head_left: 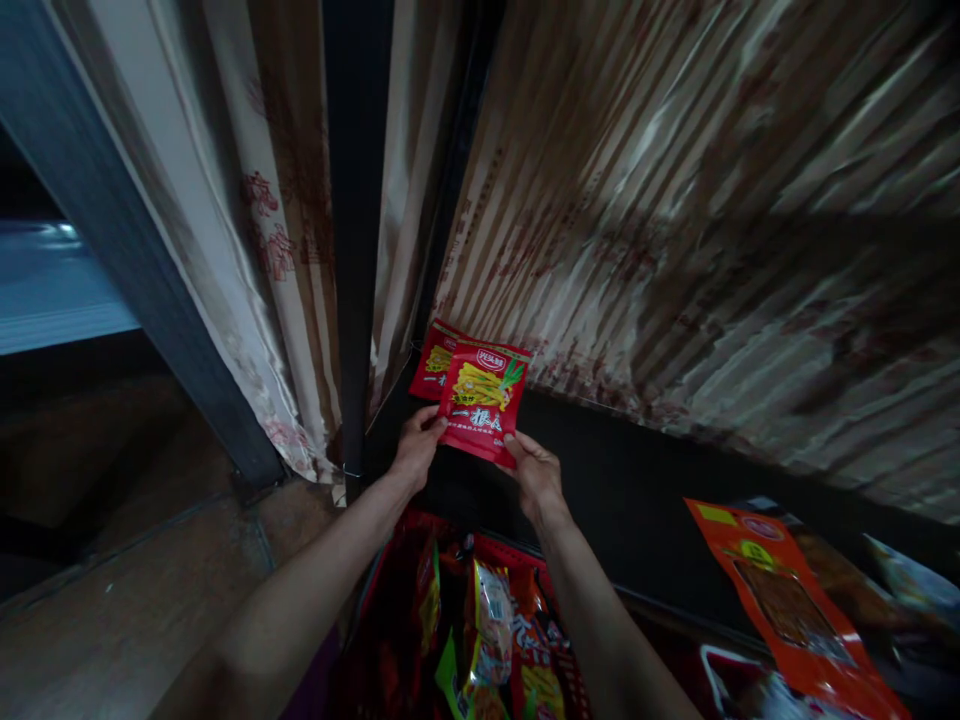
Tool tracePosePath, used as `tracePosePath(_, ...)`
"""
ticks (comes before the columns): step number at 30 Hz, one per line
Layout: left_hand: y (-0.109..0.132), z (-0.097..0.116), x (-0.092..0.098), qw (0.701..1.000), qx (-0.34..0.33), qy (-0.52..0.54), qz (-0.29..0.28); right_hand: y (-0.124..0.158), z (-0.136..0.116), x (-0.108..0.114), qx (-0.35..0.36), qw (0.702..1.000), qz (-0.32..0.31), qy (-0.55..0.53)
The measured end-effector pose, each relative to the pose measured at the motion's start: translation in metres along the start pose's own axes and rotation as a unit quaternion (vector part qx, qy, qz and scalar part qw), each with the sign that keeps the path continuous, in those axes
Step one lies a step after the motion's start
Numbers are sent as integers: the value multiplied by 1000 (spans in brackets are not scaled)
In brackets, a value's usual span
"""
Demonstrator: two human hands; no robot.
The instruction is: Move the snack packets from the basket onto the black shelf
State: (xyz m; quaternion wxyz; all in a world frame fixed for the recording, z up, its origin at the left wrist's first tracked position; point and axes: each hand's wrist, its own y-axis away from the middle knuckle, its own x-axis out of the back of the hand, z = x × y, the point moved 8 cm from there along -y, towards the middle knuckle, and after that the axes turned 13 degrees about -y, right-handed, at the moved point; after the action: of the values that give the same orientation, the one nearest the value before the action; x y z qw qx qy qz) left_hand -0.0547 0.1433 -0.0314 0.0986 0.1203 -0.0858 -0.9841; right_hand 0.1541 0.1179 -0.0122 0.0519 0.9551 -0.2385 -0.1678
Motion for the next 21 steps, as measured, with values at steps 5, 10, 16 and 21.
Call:
tracePosePath(5, -26, 9, 19, 995, -61, -47, 70, -28, 14, -35, -16, 1000, -26, -6)
tracePosePath(10, -42, 6, 22, 990, -84, -70, 91, -49, 24, -55, -23, 999, -21, -4)
tracePosePath(16, -47, 9, 25, 964, -126, -181, 151, -63, 31, -69, -30, 999, -14, 12)
tracePosePath(21, -49, 8, 22, 950, -137, -239, 145, -69, 36, -69, -14, 1000, -13, 22)
